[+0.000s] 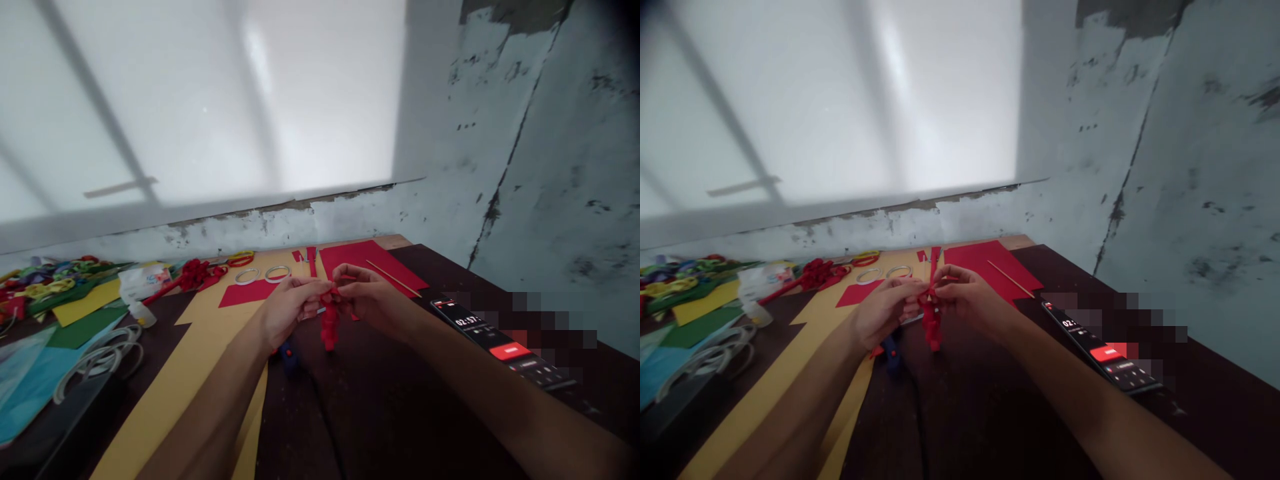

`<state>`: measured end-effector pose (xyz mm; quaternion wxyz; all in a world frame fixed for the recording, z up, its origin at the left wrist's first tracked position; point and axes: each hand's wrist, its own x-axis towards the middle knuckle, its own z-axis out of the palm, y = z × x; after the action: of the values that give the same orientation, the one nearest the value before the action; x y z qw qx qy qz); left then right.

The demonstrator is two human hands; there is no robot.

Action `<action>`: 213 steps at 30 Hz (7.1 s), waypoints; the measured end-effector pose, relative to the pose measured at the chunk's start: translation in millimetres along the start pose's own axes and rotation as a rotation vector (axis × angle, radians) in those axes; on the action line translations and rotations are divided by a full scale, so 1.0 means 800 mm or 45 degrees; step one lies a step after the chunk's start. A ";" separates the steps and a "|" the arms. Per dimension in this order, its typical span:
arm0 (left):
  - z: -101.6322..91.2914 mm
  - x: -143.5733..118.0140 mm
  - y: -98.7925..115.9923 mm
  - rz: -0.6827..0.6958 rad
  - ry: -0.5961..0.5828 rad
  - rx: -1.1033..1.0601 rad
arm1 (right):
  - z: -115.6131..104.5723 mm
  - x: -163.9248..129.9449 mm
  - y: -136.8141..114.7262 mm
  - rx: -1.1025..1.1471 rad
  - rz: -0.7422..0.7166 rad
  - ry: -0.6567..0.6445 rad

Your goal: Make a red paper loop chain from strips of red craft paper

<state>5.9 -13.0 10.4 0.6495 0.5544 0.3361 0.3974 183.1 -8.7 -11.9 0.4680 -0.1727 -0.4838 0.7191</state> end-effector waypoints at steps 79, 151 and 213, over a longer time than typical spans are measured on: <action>0.019 -0.013 0.001 0.684 0.369 0.899 | -0.006 0.009 -0.004 0.014 -0.248 0.244; -0.008 0.001 0.010 0.344 0.481 0.262 | -0.016 0.004 0.011 -0.778 -0.074 0.054; 0.023 0.000 -0.041 0.448 -0.170 1.576 | -0.097 -0.016 -0.059 -1.796 0.602 -0.115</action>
<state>26.7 -23.8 -19.4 0.1543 0.8967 0.3659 0.1953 267.5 26.2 -10.8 0.0587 -0.5018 -0.7991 0.3258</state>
